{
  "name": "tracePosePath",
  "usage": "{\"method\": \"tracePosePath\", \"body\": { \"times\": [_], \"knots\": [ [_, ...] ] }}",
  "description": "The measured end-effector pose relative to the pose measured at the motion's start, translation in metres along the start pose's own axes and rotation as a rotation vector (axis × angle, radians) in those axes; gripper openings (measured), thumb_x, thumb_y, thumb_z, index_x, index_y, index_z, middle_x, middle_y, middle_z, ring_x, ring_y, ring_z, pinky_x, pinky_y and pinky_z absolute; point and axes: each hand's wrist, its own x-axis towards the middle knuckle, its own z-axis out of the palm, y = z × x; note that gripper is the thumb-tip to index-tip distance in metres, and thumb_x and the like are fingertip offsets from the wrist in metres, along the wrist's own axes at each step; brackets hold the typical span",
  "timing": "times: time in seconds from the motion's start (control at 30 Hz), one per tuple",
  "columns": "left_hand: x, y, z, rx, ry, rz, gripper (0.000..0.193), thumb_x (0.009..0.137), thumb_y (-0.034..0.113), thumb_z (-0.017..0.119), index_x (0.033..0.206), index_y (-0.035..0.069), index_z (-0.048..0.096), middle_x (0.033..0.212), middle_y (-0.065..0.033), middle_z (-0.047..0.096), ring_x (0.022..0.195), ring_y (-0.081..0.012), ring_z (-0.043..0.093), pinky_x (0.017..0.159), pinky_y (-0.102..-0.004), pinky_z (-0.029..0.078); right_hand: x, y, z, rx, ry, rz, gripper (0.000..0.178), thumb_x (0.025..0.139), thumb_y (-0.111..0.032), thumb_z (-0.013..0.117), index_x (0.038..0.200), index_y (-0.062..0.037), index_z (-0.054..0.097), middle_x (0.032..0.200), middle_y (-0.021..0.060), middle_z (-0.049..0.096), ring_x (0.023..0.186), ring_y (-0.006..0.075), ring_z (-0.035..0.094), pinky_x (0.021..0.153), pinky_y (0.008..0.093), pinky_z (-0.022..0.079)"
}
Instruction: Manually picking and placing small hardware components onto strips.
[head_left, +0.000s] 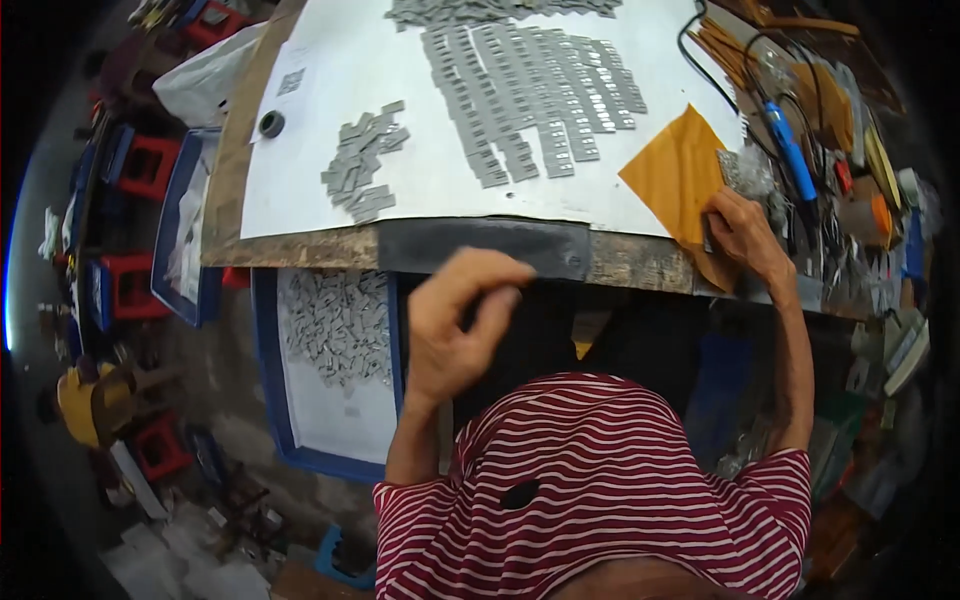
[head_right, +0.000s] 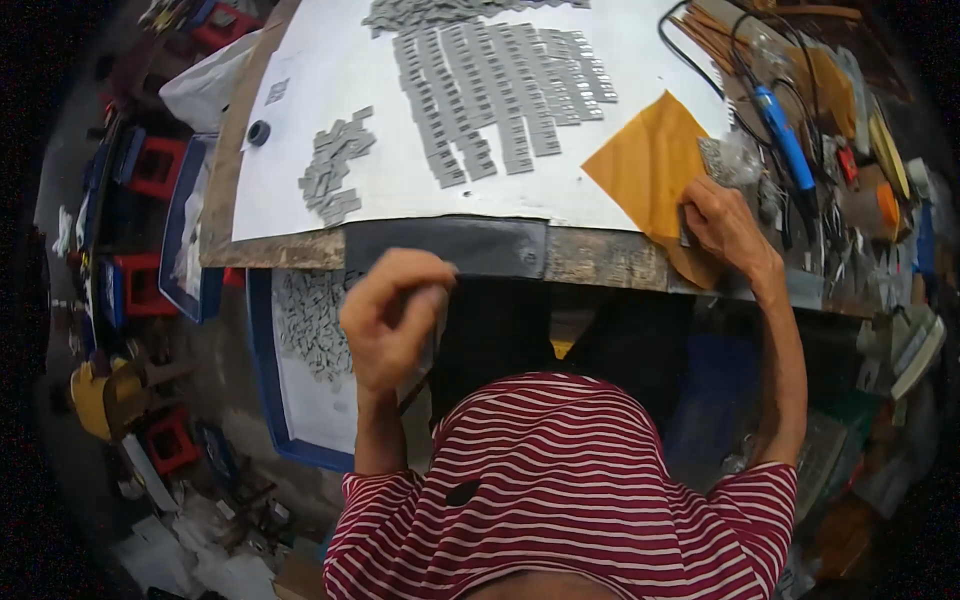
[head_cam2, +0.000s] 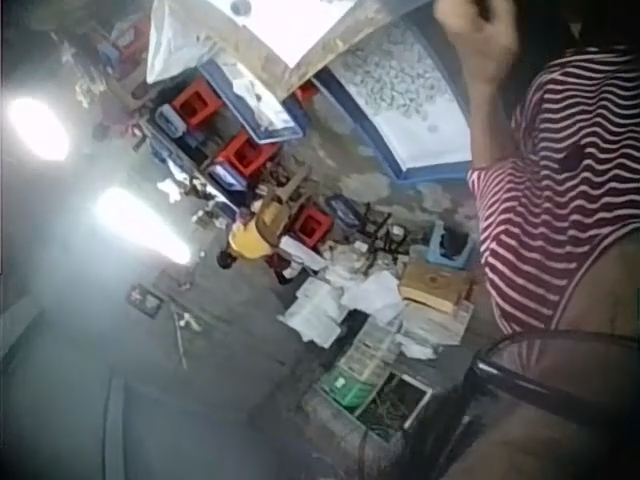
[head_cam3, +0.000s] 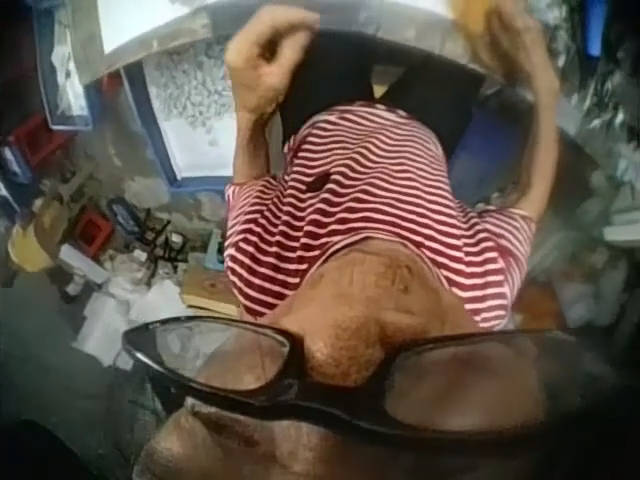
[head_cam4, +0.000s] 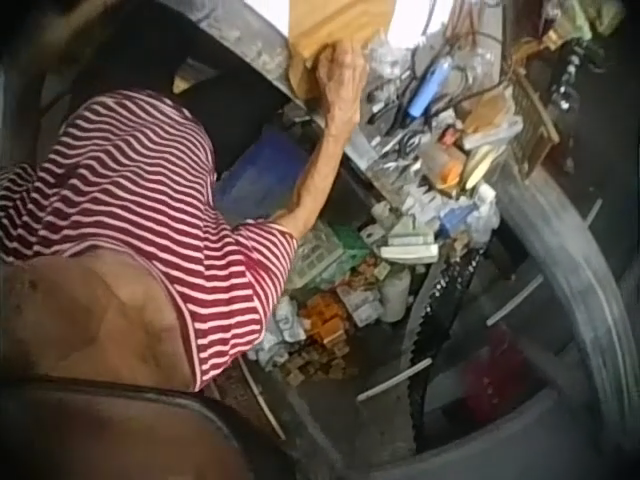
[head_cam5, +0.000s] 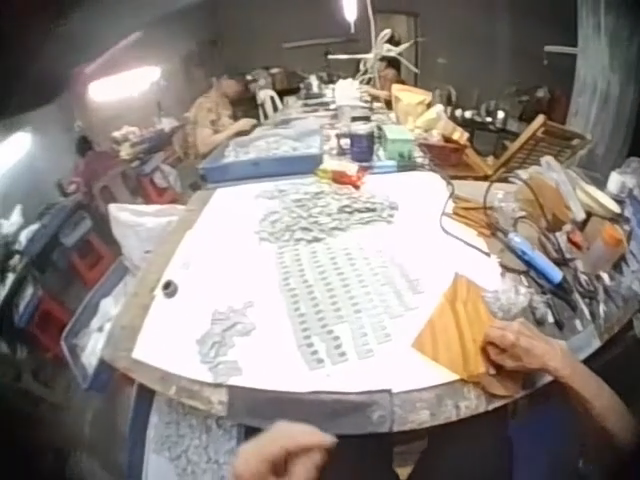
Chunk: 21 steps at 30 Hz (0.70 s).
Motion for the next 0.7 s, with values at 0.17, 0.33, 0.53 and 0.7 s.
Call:
{"method": "tracePosePath", "body": {
  "times": [0.17,0.33,0.53,0.7],
  "knots": [
    [0.027,-0.029,-0.048,0.362,0.337,-0.131,0.011,0.079,-0.001,0.052,0.086,-0.001,0.06,0.077,-0.0069,0.06,0.071,-0.012,0.056,0.063,-0.0233,0.043,0.0,-0.006,-0.001,-0.05,-0.009,-0.005,0.011,0.071,0.006,0.052,0.08,0.0003,0.048,0.075,0.0166,0.049,0.068,0.0371,0.053,0.054,0.0408,0.04],
    [0.073,-0.076,-0.083,0.551,0.387,0.002,0.013,0.077,0.001,0.052,0.086,-0.002,0.06,0.077,-0.0105,0.059,0.066,-0.0159,0.055,0.061,-0.026,0.044,-0.003,-0.002,0.006,-0.12,0.005,0.035,0.011,0.07,0.004,0.053,0.079,-0.0012,0.048,0.075,0.0154,0.049,0.066,0.0366,0.053,0.054,0.0411,0.042],
    [0.136,-0.128,-0.099,0.924,0.229,0.174,0.019,0.072,0.01,0.052,0.084,0.002,0.064,0.085,-0.017,0.059,0.082,-0.0323,0.055,0.074,-0.0401,0.044,-0.004,-0.006,0.008,-0.128,0.075,-0.006,0.014,0.069,0.006,0.055,0.08,-0.0012,0.048,0.074,0.0152,0.051,0.064,0.0348,0.055,0.053,0.039,0.043],
    [0.153,-0.148,-0.092,1.052,0.118,0.06,0.018,0.072,0.012,0.054,0.084,0.005,0.066,0.088,-0.0155,0.06,0.084,-0.0326,0.055,0.073,-0.0439,0.045,-0.007,-0.004,0.01,-0.132,0.122,0.004,0.015,0.069,0.006,0.055,0.079,-0.0001,0.047,0.072,0.0152,0.051,0.063,0.034,0.055,0.053,0.0382,0.043]
  ]
}}
